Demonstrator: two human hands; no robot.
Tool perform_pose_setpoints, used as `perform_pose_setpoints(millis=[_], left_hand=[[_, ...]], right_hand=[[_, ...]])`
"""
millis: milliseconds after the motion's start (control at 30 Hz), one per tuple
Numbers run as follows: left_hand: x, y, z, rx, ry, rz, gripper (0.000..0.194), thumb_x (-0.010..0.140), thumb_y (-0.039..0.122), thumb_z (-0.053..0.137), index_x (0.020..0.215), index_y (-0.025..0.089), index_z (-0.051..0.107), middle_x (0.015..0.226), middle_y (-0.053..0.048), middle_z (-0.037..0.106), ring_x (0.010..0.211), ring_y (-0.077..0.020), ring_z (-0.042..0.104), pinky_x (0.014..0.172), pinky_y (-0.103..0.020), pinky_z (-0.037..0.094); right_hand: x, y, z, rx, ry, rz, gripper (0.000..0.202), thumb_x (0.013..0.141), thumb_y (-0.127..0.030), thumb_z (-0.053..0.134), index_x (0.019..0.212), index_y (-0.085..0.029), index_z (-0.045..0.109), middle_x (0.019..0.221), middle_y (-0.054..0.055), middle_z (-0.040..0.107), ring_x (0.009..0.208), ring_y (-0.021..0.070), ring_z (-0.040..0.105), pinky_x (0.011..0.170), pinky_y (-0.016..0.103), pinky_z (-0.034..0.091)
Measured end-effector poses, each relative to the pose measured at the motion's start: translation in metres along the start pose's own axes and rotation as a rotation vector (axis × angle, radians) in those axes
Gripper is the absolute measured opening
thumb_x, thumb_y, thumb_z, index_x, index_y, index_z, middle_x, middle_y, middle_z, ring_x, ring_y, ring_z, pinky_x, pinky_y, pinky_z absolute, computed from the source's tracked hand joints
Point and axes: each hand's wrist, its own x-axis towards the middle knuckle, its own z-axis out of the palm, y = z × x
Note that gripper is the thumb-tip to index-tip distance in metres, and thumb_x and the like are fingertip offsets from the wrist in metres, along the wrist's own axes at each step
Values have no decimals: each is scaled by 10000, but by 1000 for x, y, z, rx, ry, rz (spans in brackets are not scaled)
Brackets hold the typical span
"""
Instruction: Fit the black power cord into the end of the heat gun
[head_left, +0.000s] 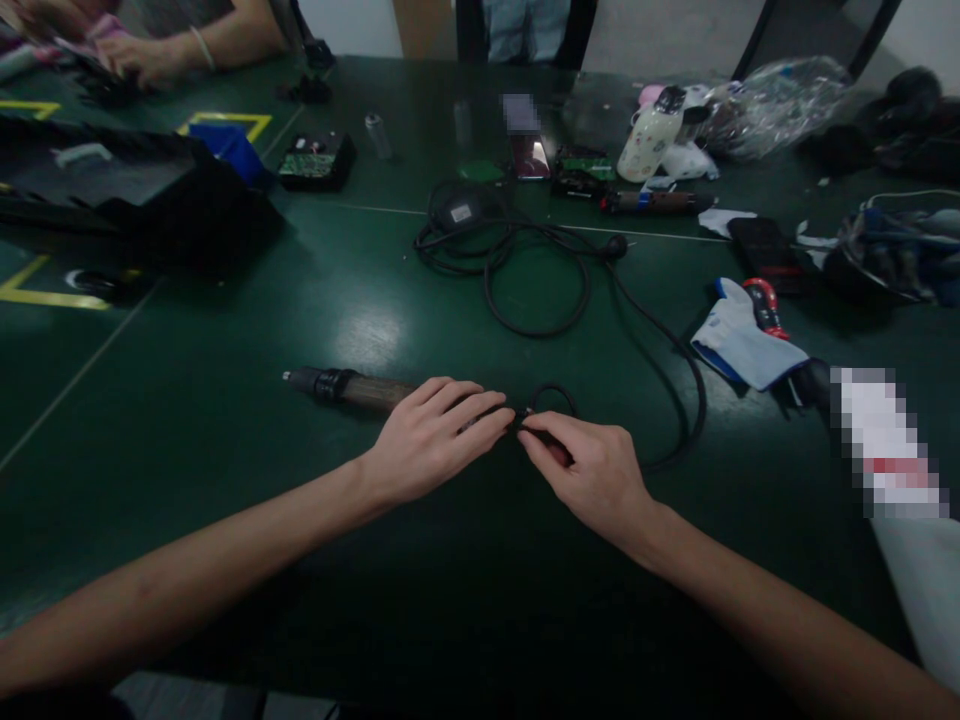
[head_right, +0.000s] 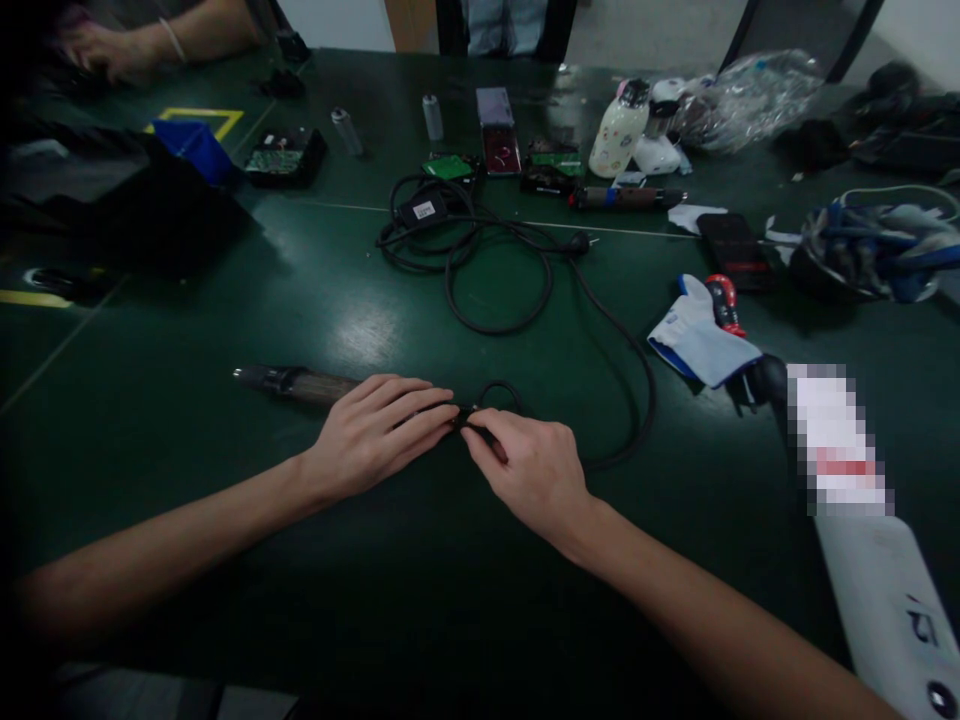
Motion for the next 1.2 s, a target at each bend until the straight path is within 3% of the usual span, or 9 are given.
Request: perform_pose_setpoints(millis=[200, 467, 967, 1200], left_hand=[[1, -1, 2, -29, 15, -18, 227, 1005, 297, 613, 1218, 224, 646, 1324, -37, 662, 1159, -227, 626, 915, -375, 508], [2, -2, 3, -18, -34, -7, 246, 1013, 284, 591, 1251, 235, 627, 1334, -23, 651, 1182, -225, 609, 932, -382, 500], [4, 0, 1, -25, -14, -31, 241, 1018, 283, 584, 1239, 200, 633, 1332, -42, 657, 1194, -227, 609, 934, -372, 502], [2, -2, 0, -13, -44, 5, 272, 1007, 269, 591, 1276, 241, 622, 1359, -44, 638, 1214, -242, 599, 933, -388, 507]], right_hand=[[0, 0, -1, 17, -3, -6, 174, 1025, -319, 594, 1137, -252, 711, 1032, -28, 782, 852, 151, 739, 758, 277, 511], [-1, 1, 2, -28, 22, 5, 168, 1018, -310, 606, 1135, -259, 715, 1037, -27, 791, 842, 167, 751, 751, 295, 515], [-2, 2, 2, 1, 31, -13, 194, 1024, -297, 596, 1140, -231, 737, 1094, 2, 785, 912, 177, 746, 830, 313, 551], [-2, 0, 2, 13, 47, -6, 203, 1028, -298, 582, 1128, -234, 747, 1091, 21, 788, 916, 197, 751, 847, 347, 569]])
